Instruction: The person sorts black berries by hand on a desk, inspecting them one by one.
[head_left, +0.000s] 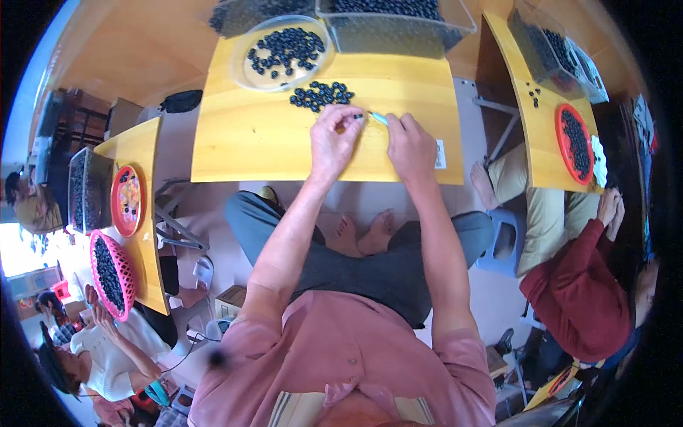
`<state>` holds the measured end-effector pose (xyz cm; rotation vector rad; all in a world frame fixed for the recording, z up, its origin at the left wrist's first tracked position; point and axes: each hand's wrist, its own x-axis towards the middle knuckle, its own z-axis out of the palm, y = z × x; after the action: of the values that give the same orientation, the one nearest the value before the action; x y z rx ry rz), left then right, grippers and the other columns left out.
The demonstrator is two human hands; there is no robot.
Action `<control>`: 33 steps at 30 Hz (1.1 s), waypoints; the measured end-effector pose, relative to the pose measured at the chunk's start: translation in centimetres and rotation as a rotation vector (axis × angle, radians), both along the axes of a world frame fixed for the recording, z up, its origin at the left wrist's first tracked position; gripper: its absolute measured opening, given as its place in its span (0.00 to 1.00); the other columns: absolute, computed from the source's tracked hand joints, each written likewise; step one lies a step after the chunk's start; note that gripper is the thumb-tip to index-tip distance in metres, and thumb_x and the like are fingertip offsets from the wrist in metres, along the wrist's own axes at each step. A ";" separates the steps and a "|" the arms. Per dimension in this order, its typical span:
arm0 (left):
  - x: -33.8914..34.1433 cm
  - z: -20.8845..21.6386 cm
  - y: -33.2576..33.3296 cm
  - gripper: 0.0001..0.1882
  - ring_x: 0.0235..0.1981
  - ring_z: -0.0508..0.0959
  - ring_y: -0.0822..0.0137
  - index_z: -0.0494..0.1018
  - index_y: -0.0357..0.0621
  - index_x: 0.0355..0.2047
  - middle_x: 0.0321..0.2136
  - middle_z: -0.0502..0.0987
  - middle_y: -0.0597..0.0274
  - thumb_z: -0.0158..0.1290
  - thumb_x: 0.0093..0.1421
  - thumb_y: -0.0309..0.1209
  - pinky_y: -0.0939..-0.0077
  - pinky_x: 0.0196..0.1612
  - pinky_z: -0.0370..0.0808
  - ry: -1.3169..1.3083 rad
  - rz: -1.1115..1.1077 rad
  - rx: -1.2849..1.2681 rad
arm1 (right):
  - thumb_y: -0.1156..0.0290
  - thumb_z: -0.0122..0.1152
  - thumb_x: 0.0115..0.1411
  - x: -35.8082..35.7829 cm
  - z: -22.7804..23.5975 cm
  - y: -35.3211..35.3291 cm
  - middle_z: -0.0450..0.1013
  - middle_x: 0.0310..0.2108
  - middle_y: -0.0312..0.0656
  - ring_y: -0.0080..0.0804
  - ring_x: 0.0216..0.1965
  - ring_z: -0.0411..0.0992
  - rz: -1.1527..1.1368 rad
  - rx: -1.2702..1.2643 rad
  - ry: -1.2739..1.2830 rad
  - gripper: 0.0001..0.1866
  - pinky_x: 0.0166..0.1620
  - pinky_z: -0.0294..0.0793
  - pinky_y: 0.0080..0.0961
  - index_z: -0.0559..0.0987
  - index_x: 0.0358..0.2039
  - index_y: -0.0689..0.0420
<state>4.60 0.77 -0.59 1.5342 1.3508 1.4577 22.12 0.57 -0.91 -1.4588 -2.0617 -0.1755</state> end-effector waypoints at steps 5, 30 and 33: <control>-2.7 1.9 1.4 0.10 0.35 0.81 0.69 0.83 0.38 0.42 0.39 0.81 0.59 0.64 0.59 0.19 0.76 0.41 0.78 0.117 0.053 0.084 | 0.76 0.61 0.57 0.1 -0.4 0.0 0.72 0.31 0.41 0.41 0.33 0.79 -0.009 -0.030 -0.007 0.13 0.33 0.80 0.39 0.82 0.44 0.54; -10.4 0.0 1.7 0.11 0.33 0.79 0.52 0.82 0.40 0.45 0.31 0.78 0.51 0.62 0.64 0.31 0.59 0.41 0.76 0.686 0.328 -0.020 | 0.75 0.62 0.60 0.0 0.2 0.0 0.72 0.31 0.42 0.41 0.32 0.79 0.004 -0.020 0.009 0.11 0.33 0.80 0.40 0.83 0.44 0.56; -10.4 0.1 1.8 0.10 0.33 0.79 0.53 0.83 0.39 0.42 0.31 0.78 0.51 0.63 0.63 0.31 0.60 0.41 0.76 0.656 0.313 -0.015 | 0.74 0.62 0.60 0.1 -0.1 0.0 0.72 0.31 0.42 0.41 0.32 0.79 0.007 -0.025 0.036 0.11 0.34 0.80 0.40 0.83 0.44 0.56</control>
<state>-5.78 2.62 -0.53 1.9527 2.0477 1.1403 22.23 0.59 -0.97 -1.4595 -2.0465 -0.1207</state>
